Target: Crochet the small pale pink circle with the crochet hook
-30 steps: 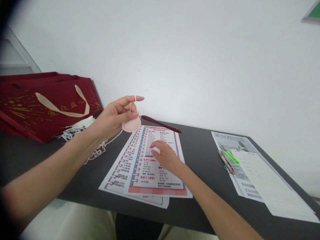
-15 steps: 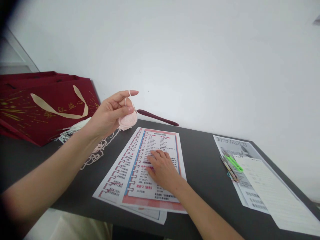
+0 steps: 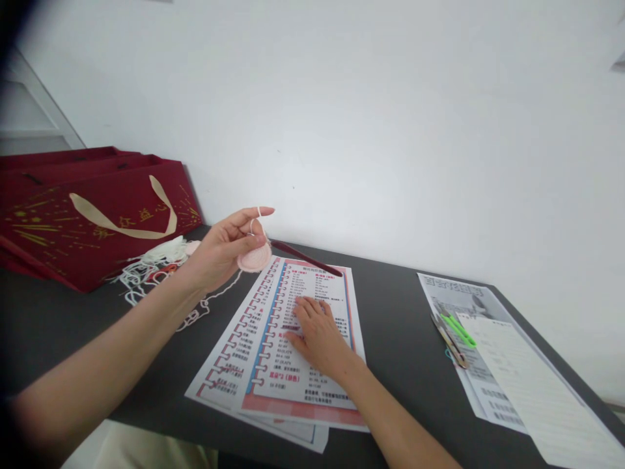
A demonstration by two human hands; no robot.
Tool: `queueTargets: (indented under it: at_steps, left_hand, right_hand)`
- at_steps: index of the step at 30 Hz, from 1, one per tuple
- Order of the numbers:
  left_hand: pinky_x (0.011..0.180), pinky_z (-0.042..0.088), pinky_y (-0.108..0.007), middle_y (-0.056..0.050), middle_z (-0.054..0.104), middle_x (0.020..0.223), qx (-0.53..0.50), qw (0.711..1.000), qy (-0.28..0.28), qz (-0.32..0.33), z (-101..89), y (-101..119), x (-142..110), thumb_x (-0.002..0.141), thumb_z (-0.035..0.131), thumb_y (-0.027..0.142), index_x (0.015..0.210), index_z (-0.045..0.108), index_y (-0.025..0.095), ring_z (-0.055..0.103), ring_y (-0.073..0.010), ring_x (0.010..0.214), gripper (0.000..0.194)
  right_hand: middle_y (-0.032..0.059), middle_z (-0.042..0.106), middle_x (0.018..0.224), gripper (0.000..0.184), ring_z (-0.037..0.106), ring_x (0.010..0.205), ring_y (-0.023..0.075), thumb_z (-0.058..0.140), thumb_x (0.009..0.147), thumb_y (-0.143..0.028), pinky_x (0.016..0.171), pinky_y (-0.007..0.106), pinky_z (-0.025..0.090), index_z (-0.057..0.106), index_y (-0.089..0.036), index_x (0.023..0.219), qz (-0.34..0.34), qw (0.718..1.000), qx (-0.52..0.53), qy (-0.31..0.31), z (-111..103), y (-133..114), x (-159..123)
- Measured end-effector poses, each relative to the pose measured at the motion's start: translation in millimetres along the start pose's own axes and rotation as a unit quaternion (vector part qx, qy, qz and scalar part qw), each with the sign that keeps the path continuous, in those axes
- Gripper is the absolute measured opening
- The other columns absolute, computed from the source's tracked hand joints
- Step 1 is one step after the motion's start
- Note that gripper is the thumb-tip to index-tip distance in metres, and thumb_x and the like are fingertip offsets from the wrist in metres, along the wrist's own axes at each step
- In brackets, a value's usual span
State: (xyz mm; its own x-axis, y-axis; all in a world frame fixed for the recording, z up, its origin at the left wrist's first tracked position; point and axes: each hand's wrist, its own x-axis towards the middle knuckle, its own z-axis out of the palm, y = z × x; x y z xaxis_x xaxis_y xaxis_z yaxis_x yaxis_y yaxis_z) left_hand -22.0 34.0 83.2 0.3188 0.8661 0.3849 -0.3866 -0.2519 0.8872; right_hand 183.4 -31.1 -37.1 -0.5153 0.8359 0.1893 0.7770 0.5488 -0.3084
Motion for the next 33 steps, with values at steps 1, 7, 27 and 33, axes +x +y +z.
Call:
queueTargets:
  at_steps: [1,7,27,33]
  left_hand:
    - [0.05,0.035,-0.019,0.004,0.055,0.072,-0.001,1.0,-0.007,-0.015,1.7,-3,-1,0.075,0.069,0.016,0.114,0.062,0.022,0.048,-0.0055,0.056,0.04]
    - [0.052,0.033,-0.022,0.003,0.056,0.073,0.002,0.997,-0.044,-0.069,23.9,-14,-4,0.074,0.069,0.019,0.114,0.061,0.021,0.047,-0.0073,0.057,0.041]
    - [0.064,0.043,-0.025,0.0,0.061,0.082,-0.004,0.994,-0.1,-0.041,70.7,46,22,0.071,0.072,0.014,0.123,0.051,0.023,0.058,-0.0113,0.07,0.056]
    - [0.059,0.041,-0.022,0.002,0.062,0.075,-0.016,0.999,-0.047,-0.021,67.5,38,27,0.07,0.073,0.012,0.119,0.054,0.021,0.055,-0.0086,0.062,0.054]
  right_hand:
    - [0.0136,0.055,0.13,0.03,0.045,0.125,0.0302,0.051,0.089,-0.033,0.107,0.054,0.031,0.054,-0.018,0.115,-0.001,1.0,0.027,0.012,0,2,0]
    - [0.0095,0.058,0.116,0.033,0.054,0.11,0.0247,0.045,0.092,-0.04,0.098,0.047,0.042,0.047,-0.026,0.122,0.016,0.926,0.327,0.186,-28,-1,-2]
    - [-0.004,0.056,0.054,0.011,0.048,0.049,0.0082,0.065,0.08,-0.029,0.047,0.021,0.037,0.068,-0.019,0.08,-0.021,0.764,0.575,0.292,-162,-39,38]
    - [-0.0055,0.058,0.056,0.007,0.051,0.045,0.0091,0.069,0.074,-0.021,0.044,0.022,0.042,0.063,-0.02,0.079,-0.007,0.752,0.597,0.279,-158,-39,49]
